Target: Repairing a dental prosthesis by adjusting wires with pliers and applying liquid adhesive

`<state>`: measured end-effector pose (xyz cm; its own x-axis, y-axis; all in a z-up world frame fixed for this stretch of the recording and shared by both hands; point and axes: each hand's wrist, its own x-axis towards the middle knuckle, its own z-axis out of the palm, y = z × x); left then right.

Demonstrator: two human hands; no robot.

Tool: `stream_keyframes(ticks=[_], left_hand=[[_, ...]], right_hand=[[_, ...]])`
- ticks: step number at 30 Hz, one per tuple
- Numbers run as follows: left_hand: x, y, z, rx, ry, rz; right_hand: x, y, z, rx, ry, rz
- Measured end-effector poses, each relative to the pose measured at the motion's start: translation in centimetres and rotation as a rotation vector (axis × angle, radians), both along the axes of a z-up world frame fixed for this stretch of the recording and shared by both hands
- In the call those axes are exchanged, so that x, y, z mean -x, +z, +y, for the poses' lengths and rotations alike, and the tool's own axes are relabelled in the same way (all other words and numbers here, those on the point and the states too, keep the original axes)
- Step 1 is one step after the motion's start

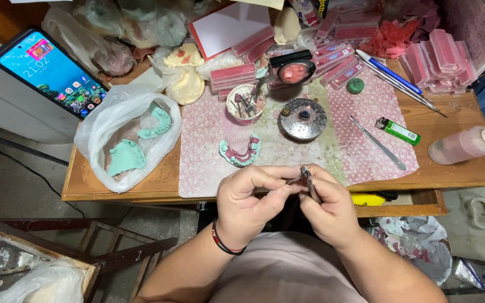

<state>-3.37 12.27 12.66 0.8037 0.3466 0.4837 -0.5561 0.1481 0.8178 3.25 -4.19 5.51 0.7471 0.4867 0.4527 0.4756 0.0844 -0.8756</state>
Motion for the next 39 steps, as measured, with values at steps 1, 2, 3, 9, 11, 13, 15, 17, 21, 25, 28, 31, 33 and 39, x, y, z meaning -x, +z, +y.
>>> stream_keyframes(ticks=[1, 2, 3, 9, 11, 13, 15, 17, 21, 25, 28, 31, 33, 39], left_hand=[[0.0, -0.1, 0.1, 0.001, 0.001, 0.001], [0.1, -0.2, 0.1, 0.01, -0.019, 0.003], [0.0, -0.4, 0.1, 0.019, -0.041, 0.003], [-0.2, -1.4, 0.5, 0.088, -0.144, -0.004], [-0.2, -2.1, 0.7, 0.101, -0.194, 0.019], [-0.1, -2.3, 0.8, 0.114, -0.243, 0.041], [0.1, -2.3, 0.8, 0.137, -0.3, 0.067], [0.2, -2.2, 0.9, 0.098, -0.277, 0.069], [0.4, -1.1, 0.7, 0.03, -0.193, 0.066], [0.5, -1.4, 0.9, -0.024, -0.162, 0.067], [0.5, -1.6, 0.8, 0.012, -0.199, 0.071], [0.5, -1.9, 0.7, 0.035, -0.265, 0.076], [0.5, -2.0, 0.7, 0.017, -0.263, 0.074], [0.8, -1.0, 0.6, -0.124, -0.1, 0.057]], right_hand=[[0.0, 0.0, 0.0, 0.001, 0.001, 0.001], [0.0, -0.1, 0.0, -0.01, -0.005, 0.014], [0.0, -0.1, 0.0, -0.02, -0.011, 0.027], [-0.1, -2.5, -0.4, -0.154, 0.009, 0.083], [-0.5, -1.8, -0.1, -0.201, 0.073, 0.053], [-0.7, -1.1, 0.1, -0.248, 0.139, 0.022], [-1.0, -0.5, 0.2, -0.318, 0.254, -0.006], [-0.9, 0.2, 0.4, -0.314, 0.252, -0.015], [-1.6, -0.5, 0.3, -0.182, 0.143, -0.188], [-1.0, 0.7, 0.7, -0.156, 0.089, -0.266], [-0.9, 0.8, 0.6, -0.203, 0.135, -0.21], [-0.9, 1.5, 0.7, -0.266, 0.238, -0.126], [-1.2, 1.4, 0.7, -0.281, 0.27, -0.124], [-1.2, 0.4, 0.9, -0.196, 0.121, -0.329]])
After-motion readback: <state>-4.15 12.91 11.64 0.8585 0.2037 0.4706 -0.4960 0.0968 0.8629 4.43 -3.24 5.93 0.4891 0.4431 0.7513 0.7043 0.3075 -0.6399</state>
